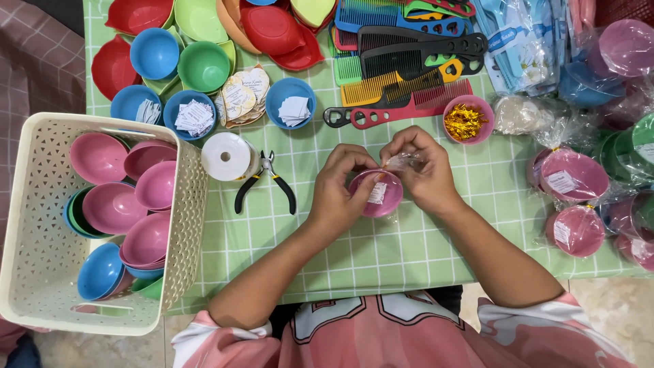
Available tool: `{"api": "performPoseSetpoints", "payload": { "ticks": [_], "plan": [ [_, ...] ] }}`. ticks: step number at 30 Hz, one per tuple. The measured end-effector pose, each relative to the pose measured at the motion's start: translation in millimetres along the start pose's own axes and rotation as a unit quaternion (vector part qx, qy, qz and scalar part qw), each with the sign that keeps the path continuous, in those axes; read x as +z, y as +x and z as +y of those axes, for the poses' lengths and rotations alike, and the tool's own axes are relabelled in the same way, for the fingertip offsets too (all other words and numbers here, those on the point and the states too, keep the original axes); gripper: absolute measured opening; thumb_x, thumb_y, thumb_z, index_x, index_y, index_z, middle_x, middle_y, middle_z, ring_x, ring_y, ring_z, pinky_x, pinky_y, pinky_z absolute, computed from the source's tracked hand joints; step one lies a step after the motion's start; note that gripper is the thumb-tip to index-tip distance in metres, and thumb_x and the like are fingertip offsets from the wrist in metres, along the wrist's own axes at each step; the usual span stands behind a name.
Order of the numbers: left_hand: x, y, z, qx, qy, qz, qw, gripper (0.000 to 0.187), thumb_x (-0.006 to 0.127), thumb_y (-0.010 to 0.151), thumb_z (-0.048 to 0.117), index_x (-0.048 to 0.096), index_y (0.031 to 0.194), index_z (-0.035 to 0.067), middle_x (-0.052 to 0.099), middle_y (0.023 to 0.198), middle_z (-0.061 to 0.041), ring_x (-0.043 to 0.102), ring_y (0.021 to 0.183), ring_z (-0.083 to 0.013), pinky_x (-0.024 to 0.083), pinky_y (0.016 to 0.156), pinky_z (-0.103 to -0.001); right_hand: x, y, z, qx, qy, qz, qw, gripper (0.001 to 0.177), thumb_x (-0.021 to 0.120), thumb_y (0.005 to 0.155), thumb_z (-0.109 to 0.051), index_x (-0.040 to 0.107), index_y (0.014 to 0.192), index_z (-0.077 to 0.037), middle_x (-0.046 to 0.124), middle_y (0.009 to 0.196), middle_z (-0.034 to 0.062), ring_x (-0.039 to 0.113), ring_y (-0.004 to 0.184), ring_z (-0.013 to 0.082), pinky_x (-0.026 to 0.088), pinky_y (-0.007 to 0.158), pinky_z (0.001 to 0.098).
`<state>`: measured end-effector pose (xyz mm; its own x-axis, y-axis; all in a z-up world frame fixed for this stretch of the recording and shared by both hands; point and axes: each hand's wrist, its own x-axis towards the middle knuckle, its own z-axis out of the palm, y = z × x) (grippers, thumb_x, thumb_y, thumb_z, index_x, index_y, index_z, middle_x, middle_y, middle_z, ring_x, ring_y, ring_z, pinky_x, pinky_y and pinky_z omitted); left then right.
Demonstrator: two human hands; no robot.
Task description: The person is seen packaging small, colorful plastic bowls into individual clear plastic bags. They pick up a bowl, open a bag, insert the bowl, and then set the packaged item aside, repeating this process for several bowls.
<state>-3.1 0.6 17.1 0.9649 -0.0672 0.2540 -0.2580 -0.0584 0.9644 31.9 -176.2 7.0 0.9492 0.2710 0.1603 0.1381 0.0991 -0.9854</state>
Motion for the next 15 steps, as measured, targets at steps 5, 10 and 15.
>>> {"api": "performPoseSetpoints", "payload": {
  "ticks": [5,10,15],
  "plan": [
    [2.6,-0.4,7.7,0.031,0.038,0.004,0.999,0.008,0.069,0.093,0.010,0.065,0.097,0.004,0.057,0.096,-0.008,0.067,0.090,-0.0280,0.057,0.084,-0.040,-1.9,-2.1,-3.3,0.031,0.014,0.009,0.999,0.043,0.055,0.083,0.018,0.039,0.116,-0.004,0.063,0.078,0.0159,0.058,0.073,0.0174,0.046,0.069,0.0256],
    [-0.8,2.7,7.9,0.061,0.071,0.023,0.995,0.008,0.066,0.095,0.012,0.064,0.098,0.005,0.057,0.095,-0.008,0.066,0.088,-0.0280,0.057,0.081,-0.039,0.9,2.9,-18.4,0.010,-0.036,0.027,0.999,0.059,0.077,0.080,0.005,0.046,0.129,-0.001,0.070,0.079,0.0142,0.056,0.080,0.0167,0.042,0.079,0.0256],
    [-3.4,3.2,-0.1,0.070,0.095,0.043,0.992,0.009,0.068,0.093,0.014,0.064,0.098,0.007,0.058,0.096,-0.006,0.066,0.088,-0.0247,0.056,0.079,-0.037,4.7,6.4,-30.7,-0.004,-0.050,-0.001,0.999,0.072,0.071,0.085,0.007,0.038,0.149,-0.001,0.074,0.088,0.0148,0.058,0.086,0.0148,0.042,0.087,0.0249]
  ]
}}
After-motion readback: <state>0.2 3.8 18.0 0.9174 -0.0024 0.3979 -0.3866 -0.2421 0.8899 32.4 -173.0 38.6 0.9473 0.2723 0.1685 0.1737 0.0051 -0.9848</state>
